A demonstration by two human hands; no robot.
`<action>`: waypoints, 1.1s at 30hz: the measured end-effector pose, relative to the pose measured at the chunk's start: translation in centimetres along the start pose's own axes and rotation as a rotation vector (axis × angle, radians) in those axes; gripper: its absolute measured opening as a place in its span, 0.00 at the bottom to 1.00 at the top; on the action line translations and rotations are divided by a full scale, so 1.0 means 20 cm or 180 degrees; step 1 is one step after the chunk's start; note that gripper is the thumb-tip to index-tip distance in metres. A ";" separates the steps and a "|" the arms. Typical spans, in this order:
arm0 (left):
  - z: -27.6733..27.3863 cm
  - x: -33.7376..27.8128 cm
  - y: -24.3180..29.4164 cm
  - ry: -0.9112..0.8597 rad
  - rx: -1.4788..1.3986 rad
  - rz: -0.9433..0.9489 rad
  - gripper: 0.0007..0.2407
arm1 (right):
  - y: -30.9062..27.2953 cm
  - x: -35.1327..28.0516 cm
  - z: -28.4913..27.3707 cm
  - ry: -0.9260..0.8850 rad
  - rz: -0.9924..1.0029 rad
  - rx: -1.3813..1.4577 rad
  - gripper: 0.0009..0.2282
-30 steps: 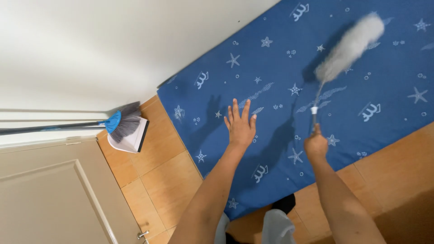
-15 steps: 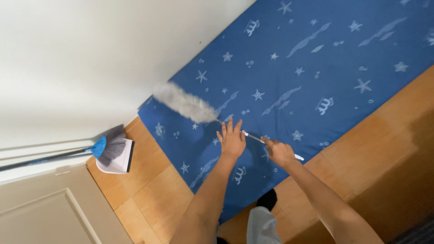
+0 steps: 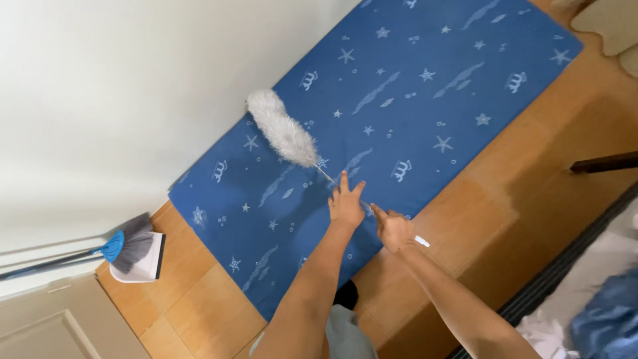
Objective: The person folds a patterned cloth and a blue shirt on a blue mat, placing them on a nearby bed. Then, the person uses a feather duster to clean the mat and the metal frame of the bed.
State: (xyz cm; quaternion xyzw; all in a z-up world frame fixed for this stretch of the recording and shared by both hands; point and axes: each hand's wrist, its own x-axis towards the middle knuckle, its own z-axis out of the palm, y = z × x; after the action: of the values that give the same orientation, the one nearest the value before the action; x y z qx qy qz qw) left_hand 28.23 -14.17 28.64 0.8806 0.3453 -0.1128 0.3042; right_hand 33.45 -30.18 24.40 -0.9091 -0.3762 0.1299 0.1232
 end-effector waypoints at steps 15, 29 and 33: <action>0.47 0.31 0.06 0.0468 0.0254 0.0423 0.07 | 0.13 0.26 -0.27 -0.1478 0.0843 0.1642 0.20; 0.40 0.75 0.30 0.0927 -0.0554 0.0147 0.20 | 0.65 0.97 0.15 -0.1044 -0.0341 0.1795 0.14; 0.46 0.85 0.17 0.1252 -0.0612 -0.0189 0.18 | 0.51 1.07 -0.20 -0.2998 0.1109 0.2458 0.21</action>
State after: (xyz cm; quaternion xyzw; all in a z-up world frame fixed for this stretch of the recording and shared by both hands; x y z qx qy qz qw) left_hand 43.20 -12.65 16.05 0.8421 0.4329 0.0858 0.3101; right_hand 56.08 -22.29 21.84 -0.6924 -0.1626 0.6605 0.2405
